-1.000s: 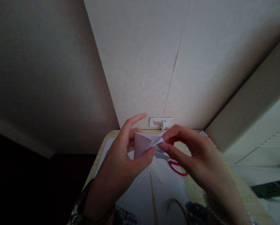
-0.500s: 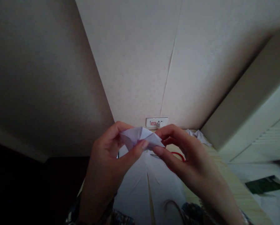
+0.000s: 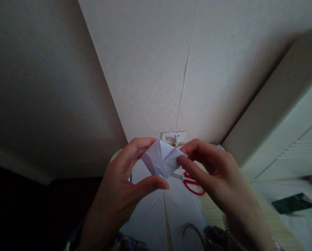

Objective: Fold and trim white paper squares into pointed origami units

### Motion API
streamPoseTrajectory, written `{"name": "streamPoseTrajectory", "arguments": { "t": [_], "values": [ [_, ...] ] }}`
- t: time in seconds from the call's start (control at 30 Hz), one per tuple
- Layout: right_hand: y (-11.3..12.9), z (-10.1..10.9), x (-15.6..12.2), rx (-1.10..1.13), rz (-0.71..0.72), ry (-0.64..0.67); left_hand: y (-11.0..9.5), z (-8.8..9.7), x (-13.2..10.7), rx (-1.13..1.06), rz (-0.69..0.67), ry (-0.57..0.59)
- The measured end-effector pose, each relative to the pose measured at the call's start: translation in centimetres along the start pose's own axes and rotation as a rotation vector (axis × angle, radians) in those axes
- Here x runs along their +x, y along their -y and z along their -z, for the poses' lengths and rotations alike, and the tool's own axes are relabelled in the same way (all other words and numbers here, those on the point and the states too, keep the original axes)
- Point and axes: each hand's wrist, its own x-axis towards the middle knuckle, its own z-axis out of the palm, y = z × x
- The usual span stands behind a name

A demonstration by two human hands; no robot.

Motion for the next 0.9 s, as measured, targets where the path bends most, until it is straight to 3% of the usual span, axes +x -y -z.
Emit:
{"name": "streamPoseTrajectory", "arguments": {
  "t": [0.07,0.23,0.37,0.53,0.73,0.9],
  "values": [
    [0.0,0.1,0.0,0.035,-0.002,0.022,-0.2,0.0,0.1,0.012,0.054,0.051],
    [0.1,0.0,-0.2,0.08,0.016,0.032,-0.4,-0.4,-0.1,0.119,0.129,0.01],
    [0.0,-0.2,-0.4,0.093,0.058,-0.034,0.0,-0.5,-0.2,0.163,0.081,-0.002],
    [0.1,-0.4,-0.4,0.04,0.116,-0.099,0.3,-0.9,-0.2,0.131,0.033,0.062],
    [-0.1,-0.1,-0.1,0.067,0.137,-0.132,-0.2,-1.7,-0.3,0.137,0.089,-0.078],
    [-0.1,0.1,-0.1,0.032,0.069,-0.068,-0.3,-2.3,-0.4,0.026,0.151,-0.087]
  ]
}}
